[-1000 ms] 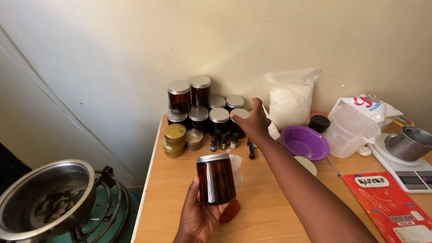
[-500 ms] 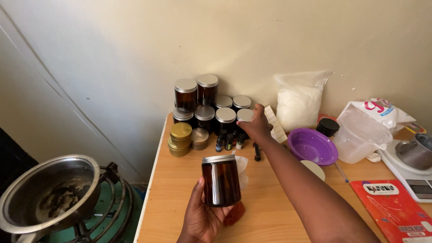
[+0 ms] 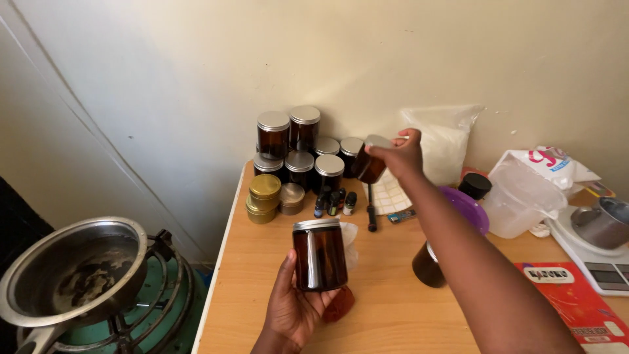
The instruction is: Wiping glass jars with a cloth and arranging them on a workspace table.
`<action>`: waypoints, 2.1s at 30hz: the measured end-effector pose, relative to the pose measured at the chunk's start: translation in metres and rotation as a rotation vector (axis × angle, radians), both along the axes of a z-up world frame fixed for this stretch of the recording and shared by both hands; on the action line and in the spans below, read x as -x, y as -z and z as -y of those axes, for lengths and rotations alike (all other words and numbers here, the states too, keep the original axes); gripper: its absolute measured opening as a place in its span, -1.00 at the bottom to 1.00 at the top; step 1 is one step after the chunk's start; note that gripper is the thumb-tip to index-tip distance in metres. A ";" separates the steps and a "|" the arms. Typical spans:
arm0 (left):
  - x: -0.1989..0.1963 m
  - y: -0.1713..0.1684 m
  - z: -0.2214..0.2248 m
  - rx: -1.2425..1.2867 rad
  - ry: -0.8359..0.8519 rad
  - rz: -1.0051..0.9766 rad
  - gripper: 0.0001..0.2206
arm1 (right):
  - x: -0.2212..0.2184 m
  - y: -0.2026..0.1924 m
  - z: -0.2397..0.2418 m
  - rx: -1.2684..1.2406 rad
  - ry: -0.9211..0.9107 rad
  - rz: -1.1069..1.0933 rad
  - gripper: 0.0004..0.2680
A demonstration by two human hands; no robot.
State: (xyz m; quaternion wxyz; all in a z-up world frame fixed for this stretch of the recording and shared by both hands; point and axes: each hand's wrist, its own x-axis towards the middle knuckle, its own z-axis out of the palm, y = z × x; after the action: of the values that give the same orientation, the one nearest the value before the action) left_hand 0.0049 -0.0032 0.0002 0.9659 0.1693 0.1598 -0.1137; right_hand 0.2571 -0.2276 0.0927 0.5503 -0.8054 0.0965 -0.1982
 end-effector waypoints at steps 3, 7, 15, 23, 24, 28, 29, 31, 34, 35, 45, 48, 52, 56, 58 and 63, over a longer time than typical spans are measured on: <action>0.002 -0.006 0.000 0.002 -0.018 0.012 -0.41 | 0.012 -0.042 0.011 -0.178 0.007 -0.160 -0.30; 0.005 -0.008 -0.002 -0.002 -0.016 0.003 -0.45 | 0.043 -0.078 0.021 -0.382 -0.191 -0.289 -0.73; 0.000 0.004 -0.006 0.067 -0.034 0.050 -0.49 | 0.077 -0.087 0.029 -0.607 -0.347 -0.318 -0.71; 0.001 -0.003 -0.008 0.019 -0.032 0.030 -0.43 | 0.109 -0.057 0.019 -0.327 -0.388 -0.152 -0.58; 0.001 0.000 -0.008 0.019 -0.029 0.037 -0.43 | 0.113 -0.048 0.017 -0.215 -0.396 -0.092 -0.45; 0.000 0.000 -0.006 0.032 -0.037 0.038 -0.45 | 0.152 -0.037 0.002 0.175 -0.253 -0.261 -0.29; 0.000 0.000 -0.006 0.033 -0.036 0.036 -0.46 | 0.151 -0.028 0.005 0.301 -0.280 -0.297 -0.20; 0.002 -0.004 -0.005 0.034 -0.037 0.032 -0.46 | 0.150 -0.011 0.013 0.426 -0.310 -0.333 -0.12; 0.005 -0.012 -0.004 -0.001 -0.077 -0.005 -0.48 | 0.150 0.002 0.022 0.556 -0.319 -0.412 -0.10; 0.005 -0.011 -0.004 -0.006 -0.070 -0.004 -0.47 | 0.152 0.003 0.023 0.569 -0.289 -0.427 -0.11; -0.001 0.001 -0.006 -0.001 -0.066 -0.007 -0.50 | 0.124 0.031 0.059 0.783 -0.167 -0.467 -0.22; 0.001 -0.004 -0.007 0.010 -0.060 -0.008 -0.49 | 0.127 0.028 0.061 0.731 -0.143 -0.474 -0.27; 0.002 -0.005 -0.007 0.003 -0.060 -0.003 -0.49 | 0.132 0.031 0.066 0.608 -0.134 -0.462 -0.34; 0.002 -0.004 -0.007 -0.006 -0.060 0.001 -0.48 | 0.131 0.042 0.081 0.635 -0.124 -0.457 -0.37; 0.002 -0.005 -0.006 -0.002 -0.063 0.004 -0.49 | 0.132 0.040 0.087 0.708 -0.127 -0.466 -0.42; 0.005 -0.010 -0.005 -0.025 -0.061 0.005 -0.47 | 0.137 0.034 0.096 0.741 -0.095 -0.621 -0.31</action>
State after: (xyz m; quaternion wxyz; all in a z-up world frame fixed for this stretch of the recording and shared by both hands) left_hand -0.0005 0.0018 0.0098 0.9670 0.1769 0.1640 -0.0819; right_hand 0.1199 -0.3239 0.0591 0.1802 -0.9717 0.1423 0.0557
